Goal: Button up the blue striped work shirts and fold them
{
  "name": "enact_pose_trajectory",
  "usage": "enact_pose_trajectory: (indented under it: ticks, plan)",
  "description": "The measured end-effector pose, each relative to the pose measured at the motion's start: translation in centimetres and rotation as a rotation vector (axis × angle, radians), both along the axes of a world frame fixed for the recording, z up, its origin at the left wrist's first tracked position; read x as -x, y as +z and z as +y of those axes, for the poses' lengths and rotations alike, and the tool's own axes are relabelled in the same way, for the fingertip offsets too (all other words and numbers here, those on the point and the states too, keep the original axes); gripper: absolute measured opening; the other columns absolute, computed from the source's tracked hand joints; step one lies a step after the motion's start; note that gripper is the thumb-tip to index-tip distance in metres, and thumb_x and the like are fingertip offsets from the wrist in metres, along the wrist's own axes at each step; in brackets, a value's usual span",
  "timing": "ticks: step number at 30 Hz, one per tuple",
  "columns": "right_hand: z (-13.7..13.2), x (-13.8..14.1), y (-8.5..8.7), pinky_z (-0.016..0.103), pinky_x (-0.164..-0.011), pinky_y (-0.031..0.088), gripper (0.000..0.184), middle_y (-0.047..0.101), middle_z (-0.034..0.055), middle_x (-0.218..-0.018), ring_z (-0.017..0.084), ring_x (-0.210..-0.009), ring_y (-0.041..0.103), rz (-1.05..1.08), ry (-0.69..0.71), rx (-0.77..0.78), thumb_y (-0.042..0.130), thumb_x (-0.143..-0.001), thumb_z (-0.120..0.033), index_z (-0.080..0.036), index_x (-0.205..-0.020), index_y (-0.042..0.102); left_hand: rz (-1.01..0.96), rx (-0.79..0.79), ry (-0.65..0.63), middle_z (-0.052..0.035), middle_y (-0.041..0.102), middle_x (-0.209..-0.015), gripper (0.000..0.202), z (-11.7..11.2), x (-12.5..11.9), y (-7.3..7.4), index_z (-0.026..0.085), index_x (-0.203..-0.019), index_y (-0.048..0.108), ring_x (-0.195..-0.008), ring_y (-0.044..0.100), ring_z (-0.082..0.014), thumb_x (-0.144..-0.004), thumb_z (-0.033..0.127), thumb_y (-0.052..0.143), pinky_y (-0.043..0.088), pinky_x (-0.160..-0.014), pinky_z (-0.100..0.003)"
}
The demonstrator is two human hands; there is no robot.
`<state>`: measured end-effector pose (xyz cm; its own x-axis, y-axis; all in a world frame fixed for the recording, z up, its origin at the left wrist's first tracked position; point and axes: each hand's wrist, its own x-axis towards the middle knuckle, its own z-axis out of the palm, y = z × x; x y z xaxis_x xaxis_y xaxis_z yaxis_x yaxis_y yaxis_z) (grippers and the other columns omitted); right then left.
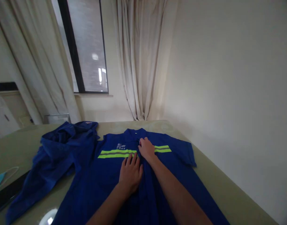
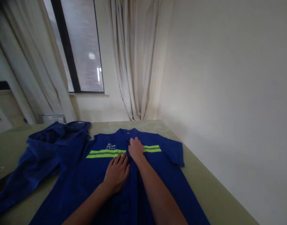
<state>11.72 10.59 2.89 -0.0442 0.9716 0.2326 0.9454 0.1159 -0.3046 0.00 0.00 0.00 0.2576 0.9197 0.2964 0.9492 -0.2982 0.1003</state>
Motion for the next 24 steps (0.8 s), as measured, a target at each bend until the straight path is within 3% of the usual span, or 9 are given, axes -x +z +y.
enact_pose_trajectory:
  ticks: [3,5,8,10,13,15,20,24]
  plan:
    - [0.7,0.4,-0.6,0.026,-0.073,0.045,0.016,0.063,0.0054,-0.116,0.02,-0.106,0.062,-0.036,0.084,-0.053,0.053,-0.1,-0.028,-0.027,-0.106,0.068,-0.041,0.017,-0.022,-0.0099,0.057,-0.15,0.044,-0.8,0.2,1.1,0.021,-0.135,0.062,-0.137,0.05,-0.031,-0.102,0.036,0.037,0.041,-0.109,-0.05]
    - [0.8,0.5,-1.2,0.025,-0.072,0.044,0.022,0.064,0.0048,-0.113,0.019,-0.104,0.062,-0.038,0.116,-0.074,0.048,-0.103,-0.029,-0.026,-0.103,0.069,-0.095,0.045,-0.002,-0.0096,0.068,-0.135,0.039,0.0,0.4,2.1,0.022,-0.124,0.066,-0.126,0.058,-0.0292,-0.101,0.032,0.037,0.043,-0.104,-0.047]
    - [0.9,0.3,-1.7,0.025,-0.068,0.043,0.023,0.064,0.003,-0.112,0.016,-0.093,0.065,-0.037,0.12,-0.073,0.046,-0.105,-0.032,-0.026,-0.104,0.069,-0.196,0.128,0.119,-0.0105,0.075,-0.108,0.032,3.1,0.4,3.4,0.02,-0.113,0.068,-0.108,0.067,-0.0279,-0.1,0.027,0.039,0.046,-0.096,-0.043]
    - [0.9,0.1,-1.7,0.025,-0.068,0.042,0.024,0.064,0.0023,-0.113,0.015,-0.089,0.065,-0.035,0.118,-0.068,0.046,-0.105,-0.033,-0.027,-0.106,0.069,-0.253,0.167,0.2,-0.0117,0.075,-0.104,0.032,5.8,0.3,3.7,0.019,-0.118,0.065,-0.102,0.07,-0.0277,-0.099,0.027,0.041,0.048,-0.091,-0.04]
    - [0.9,-0.1,-1.8,0.024,-0.067,0.042,0.022,0.064,0.0018,-0.114,0.015,-0.088,0.065,-0.025,0.139,-0.09,0.047,-0.105,-0.033,-0.027,-0.107,0.068,-0.333,0.17,0.279,-0.0132,0.072,-0.116,0.035,8.8,0.1,3.1,0.021,-0.128,0.062,-0.101,0.071,-0.0266,-0.1,0.029,0.042,0.05,-0.085,-0.037]
    - [0.8,-0.2,-2.0,0.024,-0.067,0.041,0.02,0.064,0.0016,-0.113,0.015,-0.088,0.066,-0.021,0.164,-0.119,0.049,-0.104,-0.033,-0.027,-0.106,0.068,-0.391,0.158,0.304,-0.0125,0.069,-0.123,0.034,9.8,0.2,2.4,0.024,-0.125,0.066,-0.1,0.071,-0.0264,-0.1,0.031,0.044,0.051,-0.082,-0.036]
    - [0.6,-0.1,-1.9,0.024,-0.067,0.042,0.021,0.063,0.0016,-0.113,0.015,-0.086,0.065,-0.033,0.213,-0.169,0.047,-0.105,-0.032,-0.025,-0.105,0.066,-0.547,0.11,0.276,-0.0044,0.072,-0.116,0.025,10.6,1.2,1.1,0.028,-0.11,0.073,-0.099,0.07,-0.0228,-0.097,0.03,0.051,0.051,-0.08,-0.032]
    - [0.2,0.1,-1.5,0.023,-0.069,0.043,0.022,0.063,0.0023,-0.114,0.015,-0.089,0.065,-0.064,0.252,-0.182,0.045,-0.107,-0.032,-0.024,-0.106,0.066,-0.645,0.06,0.227,-0.0033,0.073,-0.108,0.022,11.1,1.9,0.5,0.025,-0.106,0.074,-0.095,0.069,-0.0185,-0.096,0.026,0.055,0.051,-0.082,-0.029]
